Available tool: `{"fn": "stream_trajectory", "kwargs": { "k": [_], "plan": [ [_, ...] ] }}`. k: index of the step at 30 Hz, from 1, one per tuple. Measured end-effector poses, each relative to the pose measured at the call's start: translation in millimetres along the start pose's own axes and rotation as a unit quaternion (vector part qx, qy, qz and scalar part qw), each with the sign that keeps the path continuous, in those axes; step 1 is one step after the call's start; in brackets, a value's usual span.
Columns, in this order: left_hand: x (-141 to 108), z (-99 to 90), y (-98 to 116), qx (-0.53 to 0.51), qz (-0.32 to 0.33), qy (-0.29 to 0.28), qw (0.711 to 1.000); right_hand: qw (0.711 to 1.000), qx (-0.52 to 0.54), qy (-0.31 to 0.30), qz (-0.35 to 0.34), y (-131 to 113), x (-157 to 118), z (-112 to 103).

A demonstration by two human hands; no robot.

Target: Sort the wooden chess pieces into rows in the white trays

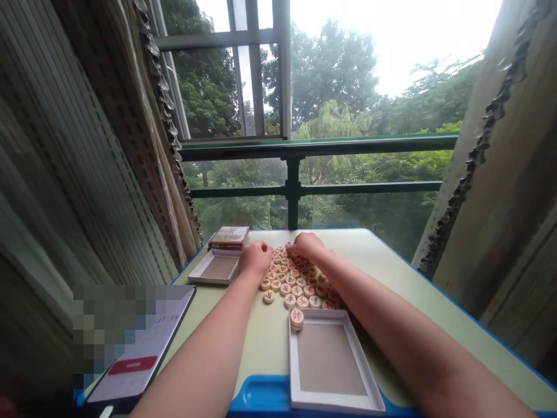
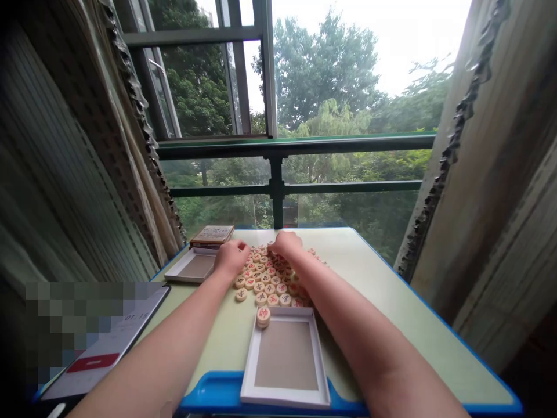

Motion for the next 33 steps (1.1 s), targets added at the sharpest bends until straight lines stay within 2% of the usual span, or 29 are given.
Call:
{"fn": "stream_trajectory", "kwargs": {
  "k": [3,5,10,13,17,20,23,26,29,33],
  "plan": [
    [-0.8,2.1,4.4,0.006,0.022,0.005,1.000,1.000,0.007,0.007,-0.003,-2.1,0.9,6.9],
    [-0.9,2.6,6.3,0.010,0.037,0.003,0.999,0.999,0.051,-0.002,-0.007,-3.3,2.1,7.3],
    [-0.1,0.0,6.6,-0.004,0.037,0.013,0.999,0.982,0.185,-0.034,-0.020,-6.9,-8.5,-14.1],
    [-3.1,-2.6,8.5,-0.043,0.046,0.016,0.998,0.965,0.254,-0.057,-0.040,-5.4,-40.6,-37.2],
    [-10.3,-7.5,13.6,-0.066,0.073,0.026,0.995,0.948,0.294,-0.020,-0.118,4.5,-112.5,-61.8],
    [-13.5,-10.7,16.1,-0.066,0.072,0.036,0.995,0.938,0.290,-0.046,-0.184,12.8,-163.7,-69.1],
    [-16.4,-11.5,18.6,-0.068,0.081,0.035,0.994,0.938,0.245,-0.075,-0.232,16.4,-195.5,-68.3],
    [-22.0,-11.4,22.5,-0.073,0.120,0.029,0.990,0.959,0.160,-0.085,-0.218,14.7,-208.9,-62.4],
    [-28.8,-13.3,25.0,-0.073,0.157,0.031,0.984,0.972,0.095,-0.069,-0.203,11.0,-212.6,-57.8],
    [-32.8,-17.7,22.9,-0.082,0.153,0.041,0.984,0.974,0.048,-0.046,-0.215,9.4,-213.5,-59.0]
  ]
}}
Point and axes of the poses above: each hand's wrist, its own x-axis towards the middle knuckle, its own z-axis out of the palm, y = z × x, the point moved 1 cm from there along x, towards the middle knuckle, and after that the axes turned 6 degrees about y, right-handed, at the moved point
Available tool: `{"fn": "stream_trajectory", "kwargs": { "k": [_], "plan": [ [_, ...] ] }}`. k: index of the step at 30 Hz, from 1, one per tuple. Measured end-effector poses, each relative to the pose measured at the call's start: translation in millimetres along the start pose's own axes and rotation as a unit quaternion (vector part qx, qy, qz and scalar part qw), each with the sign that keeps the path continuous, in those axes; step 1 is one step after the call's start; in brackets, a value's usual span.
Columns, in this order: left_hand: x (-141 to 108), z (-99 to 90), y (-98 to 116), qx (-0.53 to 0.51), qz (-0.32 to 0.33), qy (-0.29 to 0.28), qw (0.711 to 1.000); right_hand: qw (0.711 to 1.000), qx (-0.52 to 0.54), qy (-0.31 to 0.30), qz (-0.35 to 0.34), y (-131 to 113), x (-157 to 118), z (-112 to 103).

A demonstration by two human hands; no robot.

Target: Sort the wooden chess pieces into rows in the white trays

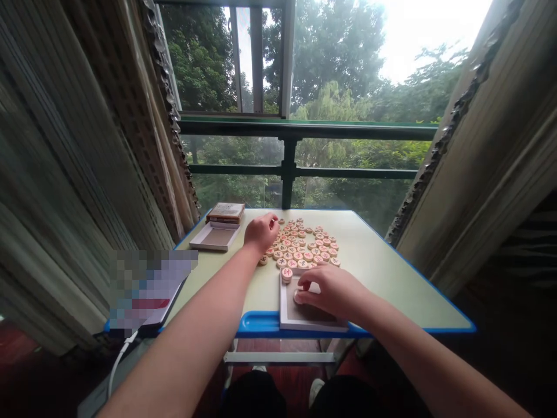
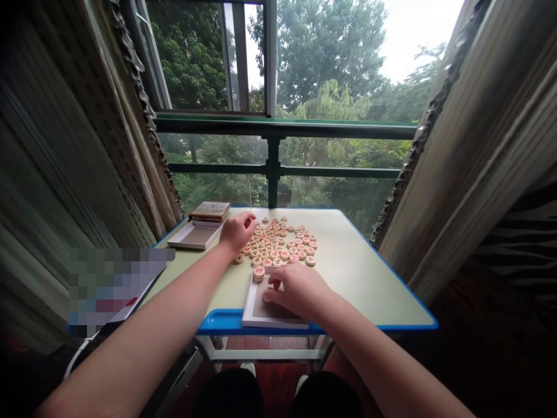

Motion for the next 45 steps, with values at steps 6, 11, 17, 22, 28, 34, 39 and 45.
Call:
{"fn": "stream_trajectory", "kwargs": {
  "k": [6,11,17,22,28,34,39,45],
  "plan": [
    [0.1,2.5,-4.8,0.012,-0.013,-0.012,1.000,0.999,-0.039,-0.015,0.019,0.7,-3.0,-1.1],
    [-0.3,1.1,-8.9,0.014,-0.003,-0.010,1.000,0.998,-0.052,-0.035,0.000,-3.1,-1.2,1.8],
    [0.7,-2.5,-15.2,0.019,-0.027,0.008,0.999,0.998,-0.025,-0.040,0.030,-6.0,-1.0,4.1],
    [-0.9,-2.4,-12.4,0.014,-0.002,0.002,1.000,0.999,-0.023,-0.032,0.036,-5.0,1.9,3.5],
    [-0.3,-1.5,-9.0,0.020,0.006,-0.008,1.000,0.999,-0.020,-0.036,0.033,-6.6,4.1,2.3],
    [1.4,-0.4,-7.3,0.015,0.012,-0.007,1.000,0.999,-0.028,-0.038,0.021,-11.7,7.5,5.8],
    [1.4,0.1,-6.2,0.030,0.007,-0.010,0.999,0.998,-0.029,-0.023,0.047,-12.6,10.9,7.9],
    [1.4,-0.1,-7.1,0.034,0.002,-0.008,0.999,0.998,-0.018,-0.005,0.056,-12.2,12.0,10.0]
  ]
}}
Point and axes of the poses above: each hand's wrist, its own x-axis towards the middle knuckle, its own z-axis out of the palm, y = z × x, the point moved 1 cm from there along x, towards the middle knuckle, and after that the axes turned 6 degrees about y, right-handed, at the moved point
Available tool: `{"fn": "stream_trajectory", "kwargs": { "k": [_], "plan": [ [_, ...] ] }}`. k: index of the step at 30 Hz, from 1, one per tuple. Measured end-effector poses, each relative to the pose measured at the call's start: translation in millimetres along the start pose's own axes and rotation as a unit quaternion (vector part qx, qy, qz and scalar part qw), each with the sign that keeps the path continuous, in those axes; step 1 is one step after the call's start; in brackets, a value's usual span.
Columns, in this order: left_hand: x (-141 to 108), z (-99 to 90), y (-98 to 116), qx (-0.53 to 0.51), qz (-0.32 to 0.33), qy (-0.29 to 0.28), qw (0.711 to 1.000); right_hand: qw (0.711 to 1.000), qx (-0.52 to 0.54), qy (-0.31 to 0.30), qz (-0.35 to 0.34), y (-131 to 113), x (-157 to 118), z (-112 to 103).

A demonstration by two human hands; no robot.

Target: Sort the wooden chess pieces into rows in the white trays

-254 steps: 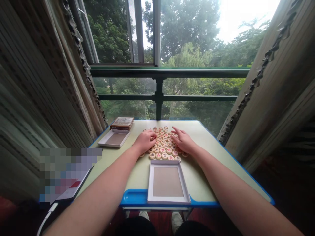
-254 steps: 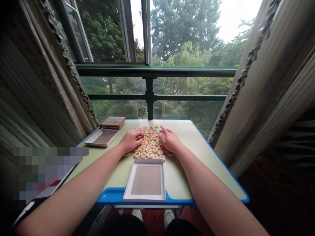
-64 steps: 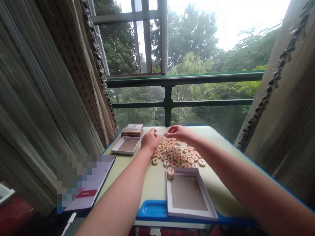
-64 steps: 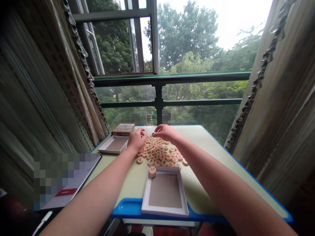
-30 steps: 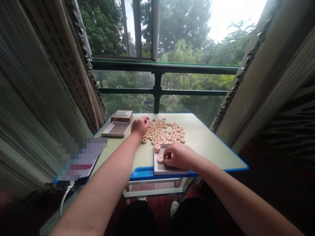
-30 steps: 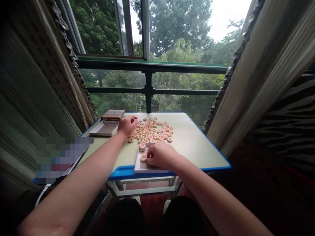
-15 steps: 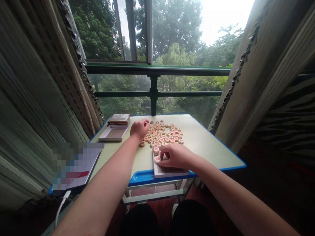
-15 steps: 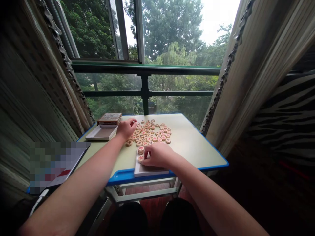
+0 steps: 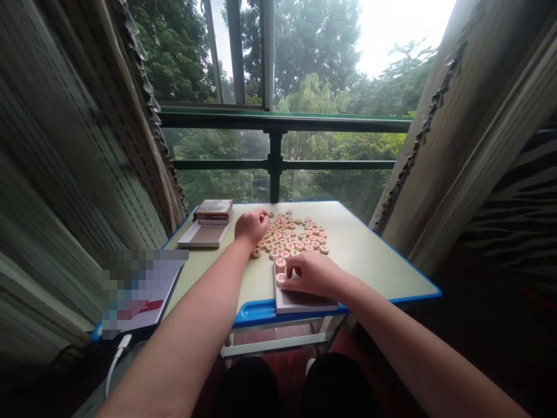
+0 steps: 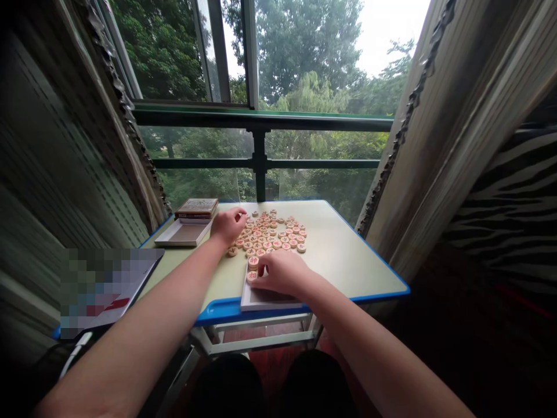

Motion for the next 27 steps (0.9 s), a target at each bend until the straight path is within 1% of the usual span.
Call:
{"fn": "stream_trajectory", "kwargs": {
  "k": [6,9,10,12,14,16,17,18,19,20,21,23,25,27],
  "plan": [
    [0.5,-0.2,-0.8,-0.003,-0.008,-0.003,1.000,0.999,0.050,-0.018,-0.006,-0.6,-1.5,-2.1],
    [1.4,-0.7,-2.4,-0.005,-0.006,0.022,1.000,0.993,0.115,-0.021,-0.017,2.0,2.9,-7.3],
    [1.8,-1.3,-3.0,-0.004,-0.004,0.039,0.999,0.990,0.138,-0.009,-0.014,4.5,7.0,-10.1],
    [2.5,-3.0,-4.0,-0.005,-0.003,0.071,0.997,0.984,0.173,0.040,0.010,13.9,19.8,-16.3],
    [3.0,-3.8,-4.9,-0.009,-0.002,0.077,0.997,0.978,0.183,0.088,0.043,29.7,36.8,-20.4],
    [3.1,-2.2,-5.8,-0.015,0.002,0.059,0.998,0.978,0.169,0.105,0.060,50.7,54.1,-19.7],
    [3.0,-0.3,-6.3,-0.018,0.007,0.044,0.999,0.977,0.154,0.136,0.052,62.1,61.3,-18.1],
    [2.9,2.3,-7.0,-0.020,0.015,0.026,0.999,0.973,0.134,0.183,0.038,73.4,67.1,-15.9],
    [2.7,5.5,-7.7,-0.020,0.026,0.004,0.999,0.970,0.116,0.212,0.020,83.6,71.2,-12.9],
    [2.5,8.9,-8.4,-0.018,0.039,-0.019,0.999,0.969,0.103,0.223,0.010,92.3,73.7,-9.7],
    [2.3,12.3,-9.0,-0.017,0.054,-0.043,0.997,0.973,0.089,0.215,0.002,98.8,74.8,-6.6],
    [1.7,17.8,-9.8,-0.014,0.080,-0.088,0.993,0.982,0.077,0.174,-0.015,104.4,73.4,-3.1],
    [1.2,20.4,-9.9,-0.014,0.092,-0.119,0.989,0.988,0.082,0.126,-0.035,101.5,69.5,-3.5],
    [0.6,20.6,-9.4,-0.018,0.089,-0.136,0.987,0.991,0.092,0.078,-0.062,94.3,65.4,-5.1]
  ]
}}
Point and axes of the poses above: each hand's wrist, its own x-axis towards the middle knuckle, its own z-axis out of the palm, y = z × x, the point moved 1 cm from there along x, towards the middle knuckle, and after that the axes turned 6 degrees about y, right-handed, at the moved point
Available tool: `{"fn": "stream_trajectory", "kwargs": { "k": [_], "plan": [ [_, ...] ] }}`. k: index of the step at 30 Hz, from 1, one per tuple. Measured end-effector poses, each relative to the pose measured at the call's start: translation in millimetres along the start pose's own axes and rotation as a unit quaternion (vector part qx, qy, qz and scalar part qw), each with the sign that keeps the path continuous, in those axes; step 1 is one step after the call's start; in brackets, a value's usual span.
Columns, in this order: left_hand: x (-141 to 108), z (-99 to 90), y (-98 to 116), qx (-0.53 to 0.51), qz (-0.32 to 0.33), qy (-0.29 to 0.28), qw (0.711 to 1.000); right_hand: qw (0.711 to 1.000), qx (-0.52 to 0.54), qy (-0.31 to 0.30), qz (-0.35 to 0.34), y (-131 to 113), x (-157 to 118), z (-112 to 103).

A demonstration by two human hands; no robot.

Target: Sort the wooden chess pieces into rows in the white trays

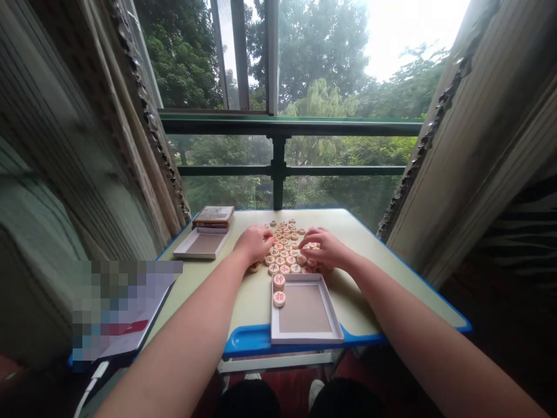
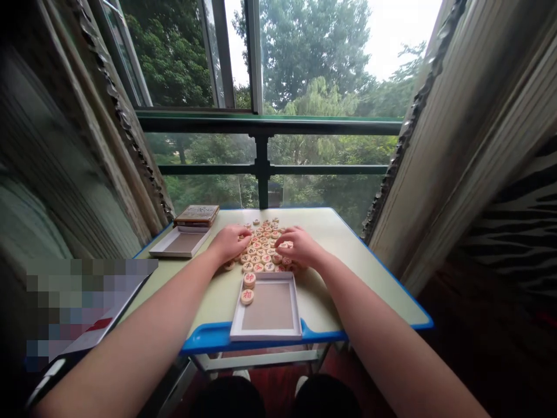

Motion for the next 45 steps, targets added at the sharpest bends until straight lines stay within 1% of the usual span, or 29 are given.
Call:
{"fn": "stream_trajectory", "kwargs": {
  "k": [2,4,7,12,20,23,27,32,36,42,45],
  "plan": [
    [-0.8,-0.6,0.9,-0.006,-0.002,-0.011,1.000,0.999,0.009,-0.041,-0.022,-6.9,-1.7,0.7],
    [-1.9,-1.1,1.7,-0.008,0.001,-0.016,1.000,0.997,0.010,-0.061,-0.036,-9.9,-2.1,3.2],
    [-3.5,-1.8,3.0,-0.001,0.005,-0.020,1.000,0.997,0.005,-0.062,-0.048,-9.2,-1.6,7.5],
    [-4.5,-5.1,5.5,0.007,-0.011,-0.017,1.000,0.998,0.000,-0.037,-0.043,-9.8,-1.7,10.4],
    [-5.0,-8.1,2.2,-0.029,-0.046,-0.040,0.998,0.997,0.004,-0.055,-0.052,-11.0,-2.2,11.4],
    [-5.5,-8.5,1.3,-0.029,-0.047,-0.039,0.998,0.997,0.001,-0.057,-0.043,-8.3,-1.3,8.3],
    [-6.4,-10.6,3.8,-0.008,-0.044,-0.031,0.999,0.998,-0.008,-0.063,-0.012,-4.3,-1.0,-0.7],
    [-6.7,-11.9,7.7,0.014,-0.037,-0.011,0.999,0.994,-0.021,-0.108,0.019,-2.3,-3.5,-7.6],
    [-5.8,-10.1,7.5,0.017,-0.029,-0.001,0.999,0.995,-0.033,-0.089,0.024,-1.2,-4.4,-5.4],
    [-6.0,-9.3,4.4,0.015,-0.033,0.013,0.999,0.997,-0.046,-0.062,0.007,6.1,-1.6,3.5],
    [-6.2,-9.2,4.0,0.016,-0.032,0.013,0.999,0.997,-0.047,-0.064,0.009,7.9,-1.4,5.5]
  ]
}}
Point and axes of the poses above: each hand's wrist, its own x-axis towards the middle knuckle, its own z-axis out of the palm, y = z × x, the point moved 1 cm from there along x, towards the middle knuckle, and after that the axes turned 6 degrees about y, right-handed, at the moved point
